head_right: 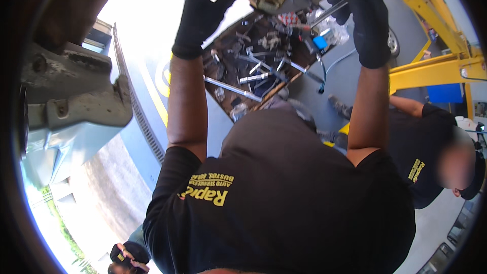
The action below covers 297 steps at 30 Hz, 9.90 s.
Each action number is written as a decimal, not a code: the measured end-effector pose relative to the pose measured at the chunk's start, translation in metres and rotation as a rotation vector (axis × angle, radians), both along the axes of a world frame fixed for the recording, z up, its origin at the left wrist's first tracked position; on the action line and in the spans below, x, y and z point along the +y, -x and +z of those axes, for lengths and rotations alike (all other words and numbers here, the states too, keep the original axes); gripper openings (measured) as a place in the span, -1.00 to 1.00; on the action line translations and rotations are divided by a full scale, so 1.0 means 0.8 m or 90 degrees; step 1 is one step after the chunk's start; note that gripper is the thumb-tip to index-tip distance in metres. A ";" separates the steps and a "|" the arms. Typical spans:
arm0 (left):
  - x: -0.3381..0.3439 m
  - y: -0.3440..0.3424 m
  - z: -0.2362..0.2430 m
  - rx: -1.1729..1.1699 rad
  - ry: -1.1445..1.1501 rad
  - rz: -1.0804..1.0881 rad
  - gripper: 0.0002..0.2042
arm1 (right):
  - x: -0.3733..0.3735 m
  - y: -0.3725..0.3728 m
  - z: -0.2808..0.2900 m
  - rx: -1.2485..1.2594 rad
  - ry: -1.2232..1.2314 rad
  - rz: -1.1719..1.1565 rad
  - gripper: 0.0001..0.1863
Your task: The person works on a vehicle's brake assembly while the car is raised on a lift. They use a wrench to tighten bolts on the brake caliper and adjust components with both hands.
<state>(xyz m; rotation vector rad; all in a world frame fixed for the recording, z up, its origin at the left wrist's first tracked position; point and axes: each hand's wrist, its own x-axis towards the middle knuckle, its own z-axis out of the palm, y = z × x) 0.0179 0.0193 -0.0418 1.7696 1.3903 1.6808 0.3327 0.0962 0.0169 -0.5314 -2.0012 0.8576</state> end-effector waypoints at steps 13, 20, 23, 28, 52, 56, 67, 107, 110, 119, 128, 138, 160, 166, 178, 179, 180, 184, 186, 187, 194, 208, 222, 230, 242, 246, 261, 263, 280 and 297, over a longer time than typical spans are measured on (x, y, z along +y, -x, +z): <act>-0.344 0.016 -0.426 -0.010 0.898 0.074 -0.62 | -0.077 -0.051 -0.427 -0.515 0.296 -0.140 -0.64; -0.428 -0.038 -0.395 0.077 0.945 0.017 -0.58 | -0.055 0.024 -0.539 -0.790 0.276 -0.128 -0.49; -0.396 -0.034 -0.375 0.018 0.925 0.052 -0.56 | -0.042 0.034 -0.558 -0.836 0.235 -0.193 -0.55; -0.309 -0.042 -0.345 -0.017 0.729 0.033 -0.64 | -0.050 0.017 -0.502 -0.658 0.513 0.072 -0.63; -0.202 -0.035 -0.048 0.314 0.118 0.261 -0.73 | -0.130 0.171 -0.090 -0.115 0.230 0.137 -0.70; -0.188 -0.027 -0.025 0.401 0.018 0.324 -0.74 | -0.131 0.205 -0.080 0.019 0.402 0.003 -0.69; -0.232 0.029 -0.034 0.151 0.060 0.074 -0.77 | -0.121 0.233 -0.083 0.239 0.502 0.013 -0.77; -0.166 0.060 -0.077 -0.430 0.043 -0.014 -0.86 | -0.138 0.036 -0.252 -0.186 0.573 -0.008 -0.75; -0.164 0.058 -0.078 -0.435 0.041 -0.014 -0.87 | -0.138 0.032 -0.255 -0.204 0.572 -0.003 -0.75; -0.167 0.051 -0.103 -0.458 0.017 0.084 -0.88 | -0.147 0.025 -0.262 -0.275 0.416 0.042 -0.77; -0.267 -0.124 -0.053 -0.125 -0.238 0.387 -0.68 | -0.143 0.009 -0.259 -0.216 0.605 -0.003 -0.80; -0.253 -0.117 0.106 0.220 -0.326 0.441 -0.65 | -0.142 -0.005 -0.195 -0.150 0.351 0.036 -0.86; -0.098 -0.079 0.202 -0.173 -0.529 0.182 -0.76 | -0.106 -0.043 -0.242 -0.022 0.538 -0.067 -0.73; -0.060 -0.033 0.206 0.036 -0.653 0.389 -0.66 | -0.104 -0.042 -0.242 -0.019 0.621 -0.079 -0.75; -0.053 0.048 0.180 0.627 -0.434 0.765 -0.76 | -0.084 -0.043 -0.254 -0.069 0.606 -0.060 -0.76; -0.049 0.055 0.178 0.641 -0.423 0.772 -0.76 | -0.083 -0.040 -0.254 -0.086 0.545 -0.050 -0.77; -0.044 0.061 0.176 0.657 -0.413 0.778 -0.76 | -0.081 -0.038 -0.254 -0.117 0.516 -0.043 -0.78; -0.017 0.098 0.162 0.736 -0.354 0.858 -0.69 | -0.077 -0.028 -0.251 -0.054 0.646 -0.031 -0.80; 0.003 0.116 0.151 0.786 -0.259 0.927 -0.62 | -0.077 -0.025 -0.251 -0.064 0.643 -0.042 -0.81; 0.013 0.125 0.147 0.800 -0.189 0.940 -0.61 | -0.078 -0.024 -0.253 -0.051 0.644 -0.032 -0.81; 0.060 0.159 0.150 0.422 -0.546 0.721 -0.58 | -0.084 -0.037 -0.279 -0.082 0.689 -0.043 -0.82; -0.013 0.067 0.075 -0.729 -0.293 0.107 -0.75 | -0.078 -0.044 -0.264 -0.090 0.379 -0.043 -0.78; -0.147 -0.045 -0.412 0.285 0.463 0.054 -0.69 | -0.111 -0.068 -0.257 -0.110 0.548 -0.096 -0.71; -0.102 -0.087 -0.428 0.317 0.538 0.049 -0.53 | -0.110 -0.064 -0.184 -0.099 0.364 -0.070 -0.63; -0.060 -0.062 0.025 0.076 -0.175 0.349 -0.63 | 0.009 -0.090 0.177 0.441 0.117 0.320 -0.53; 0.004 -0.065 0.145 0.129 -0.263 0.219 -0.54 | 0.079 0.018 0.234 0.207 -0.042 0.226 -0.54; 0.030 -0.074 0.146 -0.066 -0.196 0.057 -0.63 | 0.150 0.142 0.255 0.045 0.000 0.282 -0.68; 0.029 -0.075 0.145 -0.095 -0.209 0.045 -0.65 | 0.151 0.140 0.254 -0.008 -0.164 0.323 -0.65; 0.041 -0.067 0.130 -0.057 -0.205 0.040 -0.77 | 0.166 0.133 0.225 0.089 0.298 0.357 -0.64; 0.049 -0.067 0.119 -0.107 -0.208 -0.010 -0.78 | 0.071 0.224 0.254 -0.113 -0.328 0.016 -0.57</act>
